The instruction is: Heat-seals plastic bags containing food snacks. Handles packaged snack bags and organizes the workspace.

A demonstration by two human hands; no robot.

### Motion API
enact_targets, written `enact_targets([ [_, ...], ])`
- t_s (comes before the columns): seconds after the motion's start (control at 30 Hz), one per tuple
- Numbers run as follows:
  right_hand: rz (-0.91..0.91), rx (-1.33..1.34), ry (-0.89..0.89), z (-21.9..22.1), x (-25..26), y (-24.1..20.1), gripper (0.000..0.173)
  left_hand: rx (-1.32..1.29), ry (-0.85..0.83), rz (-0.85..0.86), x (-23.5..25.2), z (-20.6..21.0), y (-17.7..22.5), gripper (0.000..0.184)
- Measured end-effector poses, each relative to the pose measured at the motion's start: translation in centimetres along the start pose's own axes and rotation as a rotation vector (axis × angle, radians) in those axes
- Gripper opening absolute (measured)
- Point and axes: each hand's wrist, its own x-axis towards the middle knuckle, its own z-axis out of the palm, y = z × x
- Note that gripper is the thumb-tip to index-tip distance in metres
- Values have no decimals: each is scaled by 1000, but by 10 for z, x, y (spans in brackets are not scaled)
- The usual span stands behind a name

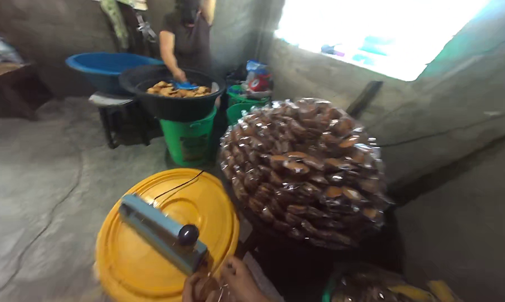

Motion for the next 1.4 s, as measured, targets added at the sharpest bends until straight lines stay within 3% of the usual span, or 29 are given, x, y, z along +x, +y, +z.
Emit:
enact_targets([
  [0.1,-143,-282,5,13,30,-8,32,-60,200,-70,4,-3,-3,56],
  [0.2,-391,-448,30,34,68,-30,25,-150,357,-73,30,-18,-2,54],
  [0.3,-365,-550,-29,45,98,-41,45,-145,442,-75,59,-33,-4,54],
  [0.43,-397,-551,-104,37,134,-82,40,-141,460,-58,86,-50,4,56],
  [0.5,-399,-541,-317,28,128,-123,46,-98,487,-45,99,-65,7,59],
  [0.57,-424,-785,-533,30,112,-144,56,-60,501,-39,111,-80,8,60],
  [0.6,-414,-964,-559,37,100,-146,66,-48,507,-37,115,-85,9,60],
  [0.7,-349,-1223,-449,64,84,-121,85,-60,522,-68,118,-94,10,55],
  [0.9,-514,-1175,-208,69,86,-78,68,-272,561,-218,108,-103,-10,62],
  [1.07,-596,-1159,-166,66,88,-73,68,-364,536,-191,105,-109,1,52],
  [1.23,-554,-1127,-186,59,86,-75,69,-307,570,-118,110,-99,0,47],
  [1.4,-564,-1118,-207,61,86,-77,66,-486,518,-149,112,-97,-10,37],
])
